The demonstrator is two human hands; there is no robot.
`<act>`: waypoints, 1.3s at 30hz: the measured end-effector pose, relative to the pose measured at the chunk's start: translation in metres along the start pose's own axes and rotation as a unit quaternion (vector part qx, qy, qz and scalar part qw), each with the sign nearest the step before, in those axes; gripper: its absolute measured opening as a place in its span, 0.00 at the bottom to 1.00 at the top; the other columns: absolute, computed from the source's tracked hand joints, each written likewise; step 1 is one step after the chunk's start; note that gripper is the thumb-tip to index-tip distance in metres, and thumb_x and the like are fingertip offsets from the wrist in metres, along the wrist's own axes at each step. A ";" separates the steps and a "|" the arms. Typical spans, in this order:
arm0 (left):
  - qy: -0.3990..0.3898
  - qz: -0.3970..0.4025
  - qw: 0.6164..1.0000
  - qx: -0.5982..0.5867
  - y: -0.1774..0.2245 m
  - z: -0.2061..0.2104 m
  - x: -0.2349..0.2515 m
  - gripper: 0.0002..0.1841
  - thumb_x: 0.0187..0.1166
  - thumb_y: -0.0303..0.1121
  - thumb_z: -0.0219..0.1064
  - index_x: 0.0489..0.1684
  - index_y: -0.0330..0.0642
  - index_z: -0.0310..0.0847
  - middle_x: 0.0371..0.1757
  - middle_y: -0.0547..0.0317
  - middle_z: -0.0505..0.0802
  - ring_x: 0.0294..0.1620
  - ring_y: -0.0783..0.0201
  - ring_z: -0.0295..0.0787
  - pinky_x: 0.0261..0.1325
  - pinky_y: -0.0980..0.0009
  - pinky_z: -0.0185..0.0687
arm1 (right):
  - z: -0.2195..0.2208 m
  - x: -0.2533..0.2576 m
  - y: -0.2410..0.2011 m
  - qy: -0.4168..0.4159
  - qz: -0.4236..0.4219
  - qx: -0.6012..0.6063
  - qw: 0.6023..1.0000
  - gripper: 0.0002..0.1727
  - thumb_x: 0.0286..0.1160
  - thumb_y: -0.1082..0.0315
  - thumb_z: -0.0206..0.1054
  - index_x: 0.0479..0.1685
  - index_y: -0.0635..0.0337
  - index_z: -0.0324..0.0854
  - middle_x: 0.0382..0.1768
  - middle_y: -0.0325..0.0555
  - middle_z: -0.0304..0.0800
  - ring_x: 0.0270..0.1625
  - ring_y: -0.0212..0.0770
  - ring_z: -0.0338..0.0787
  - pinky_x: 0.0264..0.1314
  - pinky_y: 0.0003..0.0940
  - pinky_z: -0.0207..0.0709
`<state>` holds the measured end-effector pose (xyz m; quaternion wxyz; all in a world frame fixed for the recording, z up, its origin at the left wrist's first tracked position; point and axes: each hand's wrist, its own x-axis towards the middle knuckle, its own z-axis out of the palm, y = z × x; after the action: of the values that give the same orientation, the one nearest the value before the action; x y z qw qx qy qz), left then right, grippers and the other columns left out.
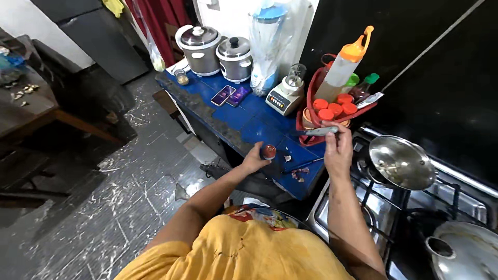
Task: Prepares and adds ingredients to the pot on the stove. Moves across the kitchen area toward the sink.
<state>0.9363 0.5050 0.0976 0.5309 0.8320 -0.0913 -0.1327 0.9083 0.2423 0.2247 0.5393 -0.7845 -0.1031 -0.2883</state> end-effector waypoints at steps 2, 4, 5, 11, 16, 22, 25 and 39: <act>-0.007 0.012 0.999 0.049 -0.004 0.012 0.015 0.50 0.62 0.40 0.84 0.88 0.38 0.58 0.77 0.40 0.81 0.79 0.49 0.79 0.83 0.52 0.74 | -0.001 -0.005 -0.009 0.024 0.003 0.009 1.000 0.20 0.91 0.65 0.50 0.73 0.67 0.71 0.70 0.52 0.85 0.73 0.40 0.84 0.76 0.38 0.79; 0.002 0.012 0.995 0.100 -0.003 0.018 0.022 0.45 0.64 0.44 0.83 0.85 0.42 0.66 0.73 0.42 0.85 0.76 0.48 0.80 0.82 0.51 0.73 | 0.002 -0.010 -0.015 0.021 0.014 0.002 1.000 0.20 0.91 0.64 0.50 0.73 0.66 0.72 0.69 0.51 0.86 0.72 0.38 0.84 0.76 0.37 0.79; 0.005 0.006 0.994 0.112 -0.002 0.017 0.024 0.42 0.65 0.45 0.82 0.82 0.43 0.69 0.71 0.43 0.86 0.75 0.48 0.81 0.80 0.51 0.74 | 0.005 -0.013 -0.017 0.016 0.021 -0.004 1.000 0.21 0.90 0.64 0.50 0.73 0.66 0.72 0.69 0.51 0.86 0.72 0.38 0.84 0.75 0.37 0.79; 0.020 0.007 0.992 0.124 -0.001 -0.032 0.022 0.37 0.65 0.48 0.81 0.76 0.42 0.75 0.68 0.43 0.87 0.73 0.49 0.83 0.79 0.52 0.76 | 0.033 -0.014 -0.026 0.000 0.041 -0.024 0.999 0.22 0.90 0.63 0.50 0.74 0.69 0.71 0.66 0.54 0.86 0.69 0.36 0.86 0.72 0.34 0.81; 0.038 0.002 0.983 0.181 -0.024 -0.092 0.024 0.36 0.67 0.47 0.81 0.75 0.43 0.76 0.66 0.43 0.88 0.71 0.48 0.84 0.77 0.50 0.77 | 0.061 0.006 -0.027 0.003 0.049 -0.012 0.999 0.24 0.89 0.63 0.47 0.76 0.68 0.70 0.63 0.52 0.86 0.67 0.37 0.85 0.73 0.38 0.79; 0.039 -0.011 0.987 0.157 -0.054 -0.117 0.028 0.42 0.66 0.48 0.82 0.82 0.43 0.69 0.68 0.41 0.88 0.71 0.45 0.85 0.76 0.47 0.78 | 0.112 0.017 -0.006 0.042 0.169 -0.013 0.985 0.23 0.80 0.68 0.64 0.73 0.62 0.75 0.50 0.49 0.89 0.46 0.37 0.90 0.51 0.38 0.87; 0.042 -0.013 0.993 0.114 -0.065 -0.113 0.033 0.49 0.61 0.50 0.85 0.86 0.47 0.64 0.70 0.41 0.86 0.71 0.45 0.84 0.75 0.47 0.79 | 0.128 0.019 -0.014 0.072 0.163 0.042 0.983 0.19 0.77 0.71 0.64 0.67 0.62 0.80 0.48 0.46 0.88 0.43 0.36 0.90 0.49 0.36 0.87; -0.020 0.033 0.994 0.102 -0.078 -0.118 0.034 0.46 0.62 0.41 0.84 0.86 0.47 0.65 0.71 0.42 0.86 0.73 0.43 0.81 0.77 0.46 0.75 | 0.222 -0.004 -0.075 0.140 0.028 0.228 0.963 0.10 0.89 0.58 0.59 0.37 0.45 0.80 0.22 0.30 0.81 0.21 0.29 0.81 0.26 0.27 0.82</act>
<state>1.0064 0.6294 0.0698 0.4450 0.8757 -0.1422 -0.1223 0.9459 0.4739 0.2251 0.7209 -0.5953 -0.0674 -0.3483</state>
